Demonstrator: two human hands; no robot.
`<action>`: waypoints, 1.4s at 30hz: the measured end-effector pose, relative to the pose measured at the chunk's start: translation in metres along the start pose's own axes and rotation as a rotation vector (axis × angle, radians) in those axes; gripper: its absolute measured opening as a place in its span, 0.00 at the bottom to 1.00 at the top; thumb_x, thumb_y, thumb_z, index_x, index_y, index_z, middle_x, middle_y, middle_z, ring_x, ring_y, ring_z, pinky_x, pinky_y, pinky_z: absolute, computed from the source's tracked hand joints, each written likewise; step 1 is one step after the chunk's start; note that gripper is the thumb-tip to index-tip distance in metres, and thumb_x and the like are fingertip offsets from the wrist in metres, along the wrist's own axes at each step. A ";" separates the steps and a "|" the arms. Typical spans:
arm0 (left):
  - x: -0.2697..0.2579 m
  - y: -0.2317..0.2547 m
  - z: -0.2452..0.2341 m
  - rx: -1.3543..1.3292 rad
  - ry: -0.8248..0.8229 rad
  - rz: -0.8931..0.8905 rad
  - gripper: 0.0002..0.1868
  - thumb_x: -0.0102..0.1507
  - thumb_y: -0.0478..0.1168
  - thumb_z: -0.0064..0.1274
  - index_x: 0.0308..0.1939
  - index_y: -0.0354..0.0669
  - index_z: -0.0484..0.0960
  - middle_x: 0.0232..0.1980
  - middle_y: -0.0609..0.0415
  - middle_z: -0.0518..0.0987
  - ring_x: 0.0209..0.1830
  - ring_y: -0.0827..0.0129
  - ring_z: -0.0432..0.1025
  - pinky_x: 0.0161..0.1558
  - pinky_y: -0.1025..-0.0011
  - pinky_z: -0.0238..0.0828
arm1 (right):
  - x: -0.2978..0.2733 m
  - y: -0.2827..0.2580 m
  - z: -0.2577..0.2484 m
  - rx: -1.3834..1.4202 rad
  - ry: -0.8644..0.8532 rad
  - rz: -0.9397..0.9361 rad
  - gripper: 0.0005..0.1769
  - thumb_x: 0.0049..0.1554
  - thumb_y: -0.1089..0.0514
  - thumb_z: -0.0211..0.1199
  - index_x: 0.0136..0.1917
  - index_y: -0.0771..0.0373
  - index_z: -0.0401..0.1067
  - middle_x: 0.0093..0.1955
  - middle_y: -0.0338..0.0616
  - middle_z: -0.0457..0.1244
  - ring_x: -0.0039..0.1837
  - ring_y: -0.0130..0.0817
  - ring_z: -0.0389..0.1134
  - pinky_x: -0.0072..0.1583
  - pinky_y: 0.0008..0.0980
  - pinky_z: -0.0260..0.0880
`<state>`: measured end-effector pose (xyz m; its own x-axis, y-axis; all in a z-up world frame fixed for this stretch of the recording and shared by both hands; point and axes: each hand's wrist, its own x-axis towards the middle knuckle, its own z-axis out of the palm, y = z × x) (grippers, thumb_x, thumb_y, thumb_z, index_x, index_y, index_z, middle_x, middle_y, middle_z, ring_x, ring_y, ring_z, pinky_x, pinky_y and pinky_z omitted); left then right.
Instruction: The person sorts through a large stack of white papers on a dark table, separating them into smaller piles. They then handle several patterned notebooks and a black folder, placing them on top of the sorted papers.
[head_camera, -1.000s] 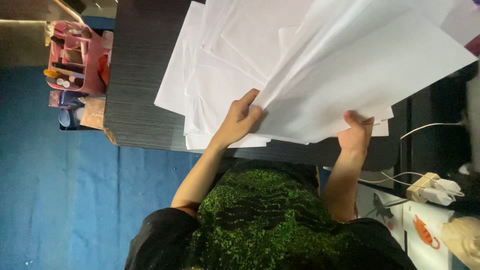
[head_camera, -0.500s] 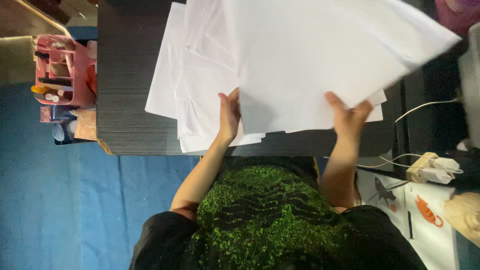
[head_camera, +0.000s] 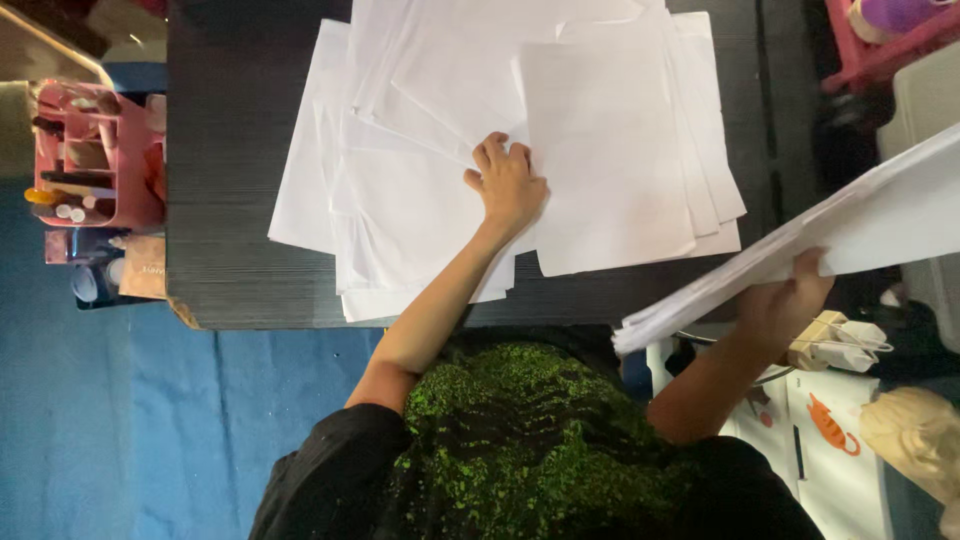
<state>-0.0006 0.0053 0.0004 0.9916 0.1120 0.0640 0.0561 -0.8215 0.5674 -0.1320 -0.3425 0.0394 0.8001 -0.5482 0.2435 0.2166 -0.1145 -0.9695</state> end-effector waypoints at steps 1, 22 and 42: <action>-0.002 -0.005 -0.005 -0.223 -0.006 0.059 0.15 0.58 0.38 0.57 0.49 0.44 0.76 0.61 0.43 0.72 0.60 0.53 0.65 0.52 0.49 0.63 | -0.002 0.006 -0.001 -0.007 0.036 0.043 0.25 0.70 0.53 0.55 0.71 0.75 0.61 0.58 0.57 0.59 0.59 0.46 0.59 0.64 0.48 0.60; -0.088 -0.011 -0.090 -1.031 0.057 0.362 0.25 0.71 0.48 0.55 0.64 0.37 0.68 0.44 0.45 0.85 0.42 0.66 0.83 0.44 0.70 0.82 | -0.004 0.017 0.122 0.202 -0.159 0.183 0.47 0.47 0.69 0.77 0.74 0.62 0.56 0.70 0.49 0.61 0.71 0.40 0.63 0.72 0.42 0.64; 0.060 0.026 0.016 -0.102 -0.094 -0.156 0.40 0.45 0.49 0.70 0.57 0.39 0.71 0.71 0.43 0.58 0.70 0.50 0.50 0.60 0.43 0.47 | 0.008 -0.026 0.007 0.548 0.019 0.001 0.42 0.58 0.68 0.63 0.81 0.72 0.49 0.78 0.60 0.54 0.82 0.56 0.56 0.85 0.57 0.54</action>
<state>0.0625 -0.0185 0.0062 0.9785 0.1772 -0.1055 0.2030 -0.7366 0.6452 -0.1277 -0.3381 0.0665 0.7912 -0.5638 0.2370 0.4795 0.3315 -0.8125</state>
